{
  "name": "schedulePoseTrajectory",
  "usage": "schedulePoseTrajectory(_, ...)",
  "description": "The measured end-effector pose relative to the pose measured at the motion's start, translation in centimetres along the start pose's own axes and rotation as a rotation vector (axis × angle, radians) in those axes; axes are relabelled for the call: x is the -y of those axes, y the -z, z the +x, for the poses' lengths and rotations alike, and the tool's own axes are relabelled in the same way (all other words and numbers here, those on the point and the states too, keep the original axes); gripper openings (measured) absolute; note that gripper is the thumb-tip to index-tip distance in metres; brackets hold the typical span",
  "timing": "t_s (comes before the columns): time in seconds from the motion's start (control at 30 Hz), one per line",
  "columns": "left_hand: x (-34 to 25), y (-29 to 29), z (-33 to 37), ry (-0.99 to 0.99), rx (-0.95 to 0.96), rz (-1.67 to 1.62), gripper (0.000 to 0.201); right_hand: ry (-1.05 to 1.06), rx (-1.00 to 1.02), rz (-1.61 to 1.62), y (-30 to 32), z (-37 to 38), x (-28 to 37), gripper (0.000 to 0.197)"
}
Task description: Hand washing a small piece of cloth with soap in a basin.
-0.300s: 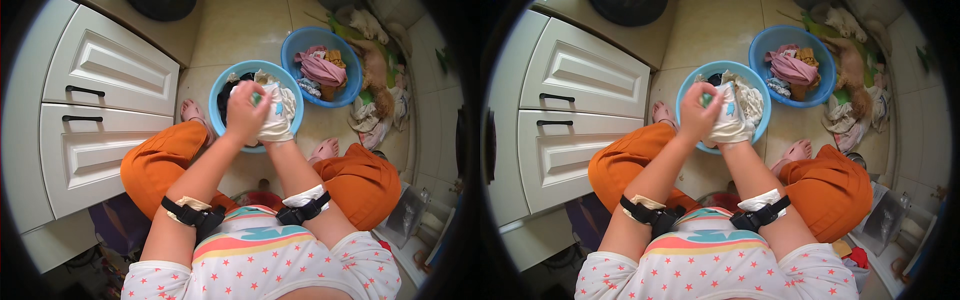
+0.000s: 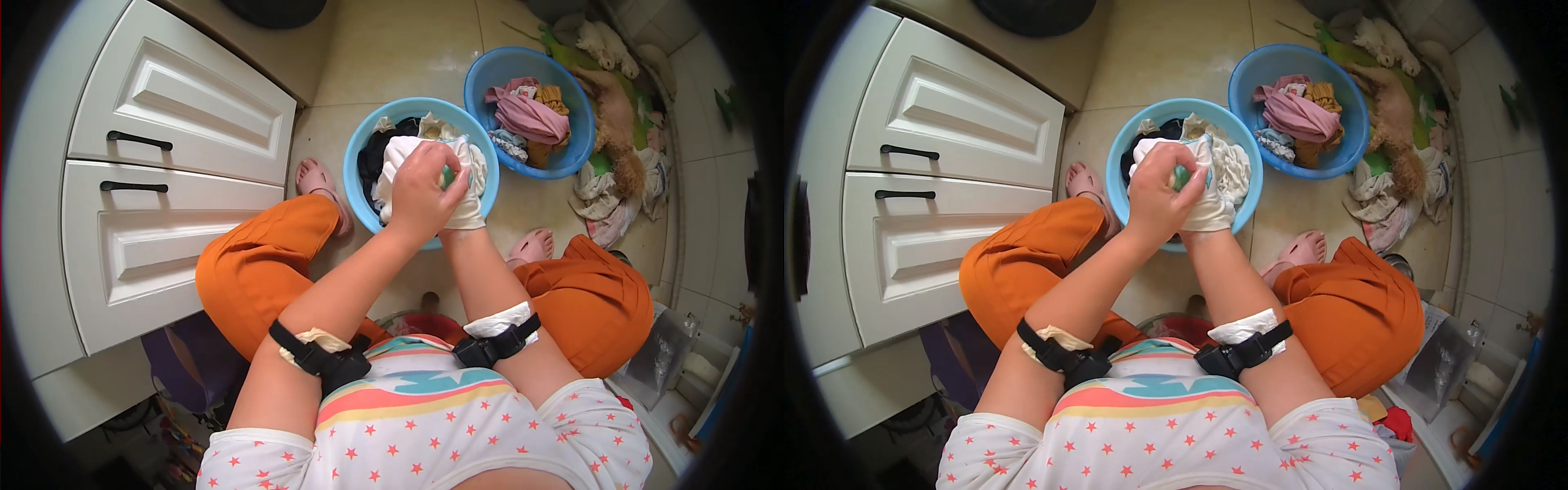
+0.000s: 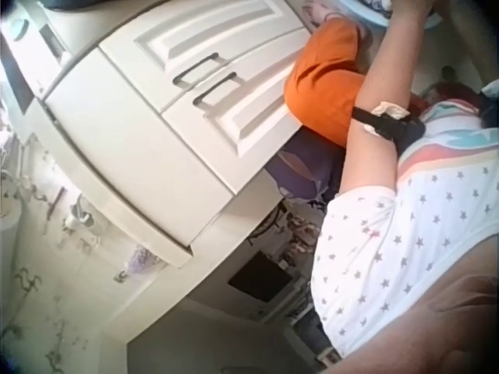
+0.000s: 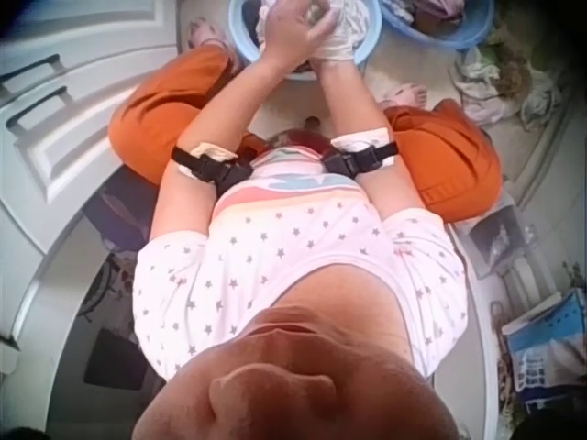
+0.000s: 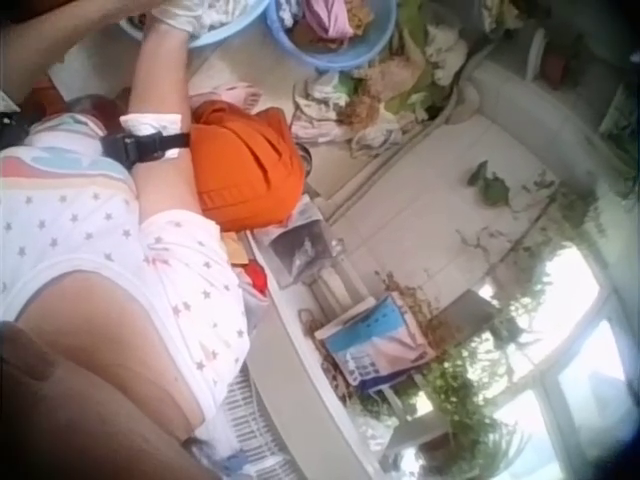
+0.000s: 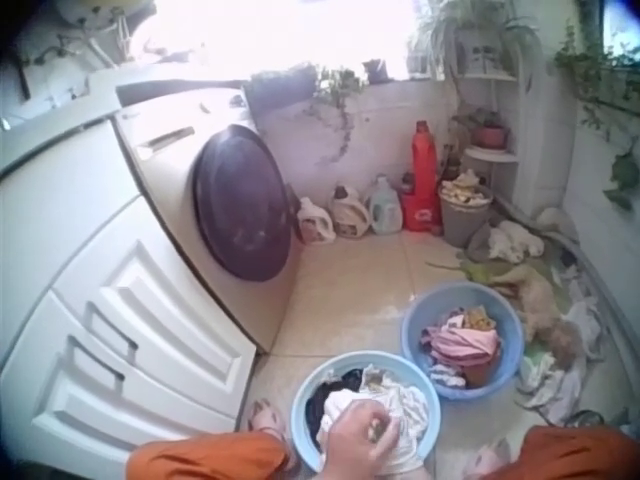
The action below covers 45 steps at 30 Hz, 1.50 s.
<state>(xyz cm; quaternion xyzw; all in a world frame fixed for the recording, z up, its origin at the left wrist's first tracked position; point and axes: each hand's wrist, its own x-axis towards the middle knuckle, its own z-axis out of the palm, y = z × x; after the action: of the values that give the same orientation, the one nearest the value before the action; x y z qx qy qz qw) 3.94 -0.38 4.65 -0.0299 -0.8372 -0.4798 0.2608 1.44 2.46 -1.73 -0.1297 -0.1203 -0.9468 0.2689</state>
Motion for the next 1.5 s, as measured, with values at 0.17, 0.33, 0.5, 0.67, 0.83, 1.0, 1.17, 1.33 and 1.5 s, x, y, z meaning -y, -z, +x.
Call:
schedulePoseTrajectory(0.17, 5.5, 2.6, 3.2, 0.421, -0.139, 0.035, 0.015, -0.09, -0.376, -0.356, 0.2, -1.0, 0.8, 0.02)
schedulePoseTrajectory(0.33, 0.0, 0.2, -0.7, 0.023, 0.066, 0.012, 0.012, -0.077, -0.36, -0.364, 3.8, -1.5, 1.2, 0.02)
schedulePoseTrajectory(0.5, 5.2, 2.8, 2.8, 0.45, -0.088, 0.058, 0.016, -0.152, -0.414, -0.354, -0.4, -1.6, 1.1, 0.027)
schedulePoseTrajectory(0.67, -1.0, 0.8, -0.4, -0.008, -0.025, -0.044, 0.015, -0.122, -0.424, -0.448, -0.9, -1.5, 1.9, 0.028)
schedulePoseTrajectory(0.83, 4.6, 1.9, 1.7, 0.241, -0.075, 0.131, 0.012, -0.13, -0.422, -0.555, -1.5, -1.4, 1.2, 0.028)
schedulePoseTrajectory(1.0, -1.1, 0.6, -0.6, 0.094, 0.131, 0.015, 0.011, -0.121, -0.444, -0.53, -1.3, -1.2, 1.7, 0.028)
schedulePoseTrajectory(1.17, 4.2, 2.0, 1.7, 0.217, -0.132, 0.142, 0.01, -0.123, -0.443, -0.513, -1.3, -1.1, 1.5, 0.028)
schedulePoseTrajectory(1.33, 0.0, -0.3, -1.4, -0.003, 0.056, -0.059, 0.011, -0.117, -0.45, -0.497, -1.1, -0.9, 1.8, 0.028)
schedulePoseTrajectory(1.5, 4.4, 2.2, 2.2, 0.255, -0.132, 0.14, 0.011, -0.126, -0.461, -0.471, -1.2, -0.5, 1.4, 0.028)
